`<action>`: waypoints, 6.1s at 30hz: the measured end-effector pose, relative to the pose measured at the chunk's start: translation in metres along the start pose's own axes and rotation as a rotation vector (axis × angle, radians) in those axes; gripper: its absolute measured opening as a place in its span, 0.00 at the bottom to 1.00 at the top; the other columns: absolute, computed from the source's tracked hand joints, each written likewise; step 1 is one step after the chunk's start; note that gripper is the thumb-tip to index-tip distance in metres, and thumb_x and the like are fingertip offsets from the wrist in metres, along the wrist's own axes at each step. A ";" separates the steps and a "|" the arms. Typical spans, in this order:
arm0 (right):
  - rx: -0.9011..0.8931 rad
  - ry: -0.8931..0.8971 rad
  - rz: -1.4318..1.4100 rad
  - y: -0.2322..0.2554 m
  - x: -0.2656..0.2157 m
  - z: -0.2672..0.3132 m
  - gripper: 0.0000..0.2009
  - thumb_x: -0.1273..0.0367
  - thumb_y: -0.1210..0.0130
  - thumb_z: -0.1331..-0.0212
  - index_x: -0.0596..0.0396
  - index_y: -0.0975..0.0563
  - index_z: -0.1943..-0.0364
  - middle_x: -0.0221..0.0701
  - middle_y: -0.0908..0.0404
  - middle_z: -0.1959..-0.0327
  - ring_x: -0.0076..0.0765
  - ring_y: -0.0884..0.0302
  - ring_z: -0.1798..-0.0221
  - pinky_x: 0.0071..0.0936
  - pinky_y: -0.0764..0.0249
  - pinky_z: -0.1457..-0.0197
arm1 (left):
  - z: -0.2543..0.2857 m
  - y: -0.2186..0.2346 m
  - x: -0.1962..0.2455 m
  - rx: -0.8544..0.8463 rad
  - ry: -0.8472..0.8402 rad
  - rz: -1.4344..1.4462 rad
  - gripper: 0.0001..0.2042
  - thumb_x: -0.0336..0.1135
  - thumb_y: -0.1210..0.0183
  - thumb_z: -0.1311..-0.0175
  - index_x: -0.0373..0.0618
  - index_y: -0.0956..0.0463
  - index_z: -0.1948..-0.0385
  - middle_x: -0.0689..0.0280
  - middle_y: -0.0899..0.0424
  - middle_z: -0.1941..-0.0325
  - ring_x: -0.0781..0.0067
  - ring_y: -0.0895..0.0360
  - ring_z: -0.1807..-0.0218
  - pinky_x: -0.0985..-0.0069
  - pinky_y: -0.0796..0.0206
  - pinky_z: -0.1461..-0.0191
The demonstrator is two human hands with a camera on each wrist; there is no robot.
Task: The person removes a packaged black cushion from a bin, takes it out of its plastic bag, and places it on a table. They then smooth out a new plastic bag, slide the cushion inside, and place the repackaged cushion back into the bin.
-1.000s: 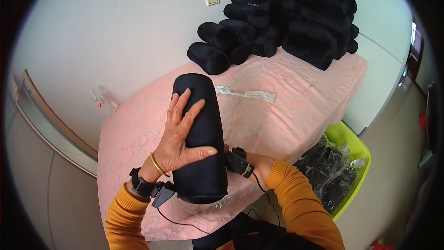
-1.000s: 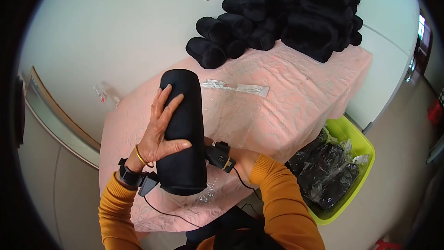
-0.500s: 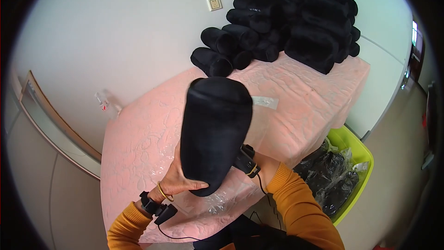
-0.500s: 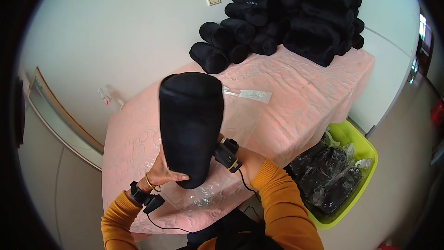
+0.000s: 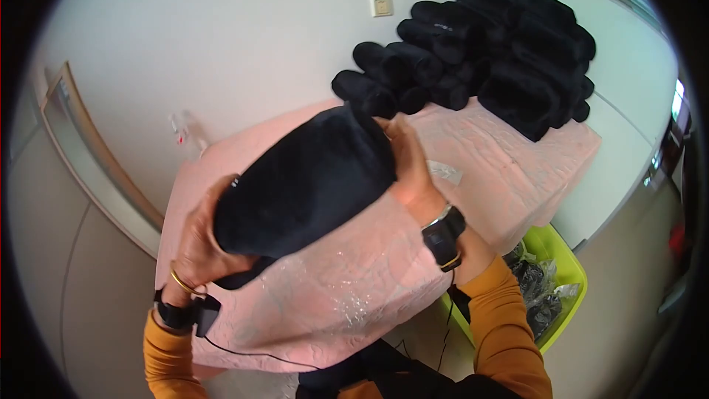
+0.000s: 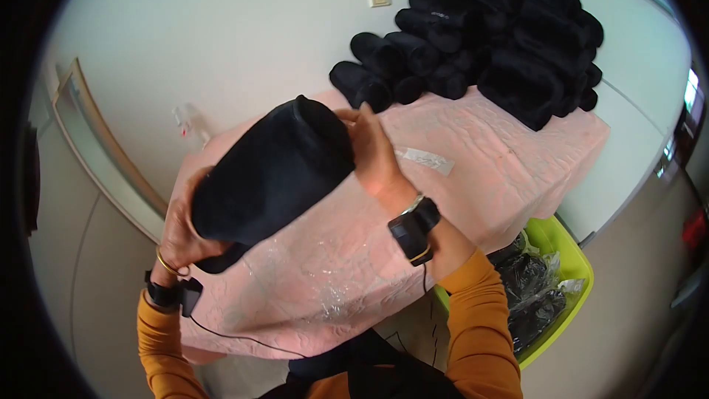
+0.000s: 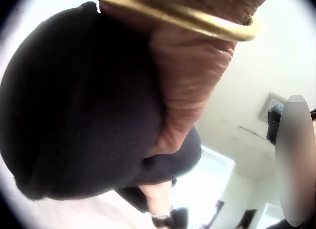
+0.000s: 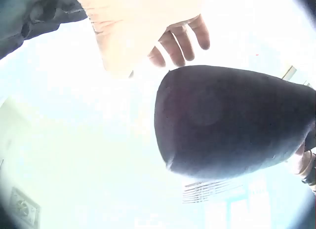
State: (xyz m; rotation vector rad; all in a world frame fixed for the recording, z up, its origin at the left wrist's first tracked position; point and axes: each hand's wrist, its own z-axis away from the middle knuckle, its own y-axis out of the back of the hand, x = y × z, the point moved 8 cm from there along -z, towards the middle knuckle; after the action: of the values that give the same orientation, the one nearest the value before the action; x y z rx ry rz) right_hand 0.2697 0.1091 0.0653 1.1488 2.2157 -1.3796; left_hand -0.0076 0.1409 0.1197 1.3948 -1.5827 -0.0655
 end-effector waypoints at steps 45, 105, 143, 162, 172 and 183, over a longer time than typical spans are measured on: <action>-1.149 -0.099 1.517 -0.137 0.264 0.013 0.59 0.53 0.24 0.75 0.54 0.45 0.32 0.42 0.40 0.36 0.52 0.41 0.34 0.43 0.41 0.33 | 0.193 0.098 -0.122 -0.126 0.395 -0.488 0.56 0.53 0.22 0.79 0.45 0.39 0.37 0.53 0.29 0.46 0.48 0.31 0.43 0.60 0.40 0.39; -0.995 -0.071 1.384 -0.152 0.254 0.024 0.48 0.64 0.22 0.76 0.54 0.36 0.42 0.42 0.28 0.47 0.50 0.29 0.44 0.38 0.31 0.41 | 0.249 0.119 -0.092 0.101 0.337 -0.456 0.51 0.43 0.23 0.74 0.43 0.39 0.38 0.53 0.31 0.47 0.51 0.31 0.44 0.62 0.40 0.38; -0.607 -0.060 2.030 -0.061 0.170 0.139 0.08 0.72 0.49 0.51 0.61 0.27 0.66 0.44 0.24 0.67 0.51 0.22 0.64 0.45 0.24 0.62 | 0.351 0.090 -0.166 0.762 0.589 0.678 0.35 0.29 0.42 0.56 0.37 0.38 0.39 0.57 0.27 0.45 0.63 0.28 0.44 0.70 0.37 0.36; -0.027 -0.115 1.250 -0.044 0.113 0.089 0.03 0.75 0.40 0.44 0.60 0.21 0.68 0.25 0.24 0.78 0.15 0.29 0.71 0.18 0.32 0.69 | 0.313 0.044 -0.097 0.477 0.614 0.845 0.27 0.36 0.42 0.51 0.33 0.31 0.46 0.56 0.21 0.48 0.62 0.22 0.47 0.68 0.30 0.41; -0.244 0.424 1.383 -0.097 0.075 0.100 0.03 0.77 0.41 0.49 0.56 0.23 0.70 0.32 0.22 0.64 0.32 0.25 0.61 0.28 0.29 0.56 | 0.284 0.046 -0.061 0.453 0.655 0.764 0.30 0.34 0.43 0.49 0.37 0.36 0.40 0.59 0.26 0.43 0.65 0.26 0.45 0.70 0.34 0.38; -0.292 0.564 1.141 -0.172 0.075 0.119 0.05 0.77 0.42 0.51 0.55 0.26 0.71 0.34 0.25 0.53 0.47 0.31 0.43 0.40 0.35 0.41 | 0.164 -0.040 -0.042 0.264 0.694 0.939 0.25 0.34 0.40 0.45 0.41 0.35 0.44 0.64 0.25 0.50 0.70 0.25 0.50 0.77 0.30 0.47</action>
State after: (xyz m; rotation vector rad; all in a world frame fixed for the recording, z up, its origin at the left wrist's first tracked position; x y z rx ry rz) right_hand 0.0734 0.0047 0.0673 2.2957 1.3877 -0.2610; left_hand -0.0958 0.0732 -0.0141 0.6048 -1.4974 1.0941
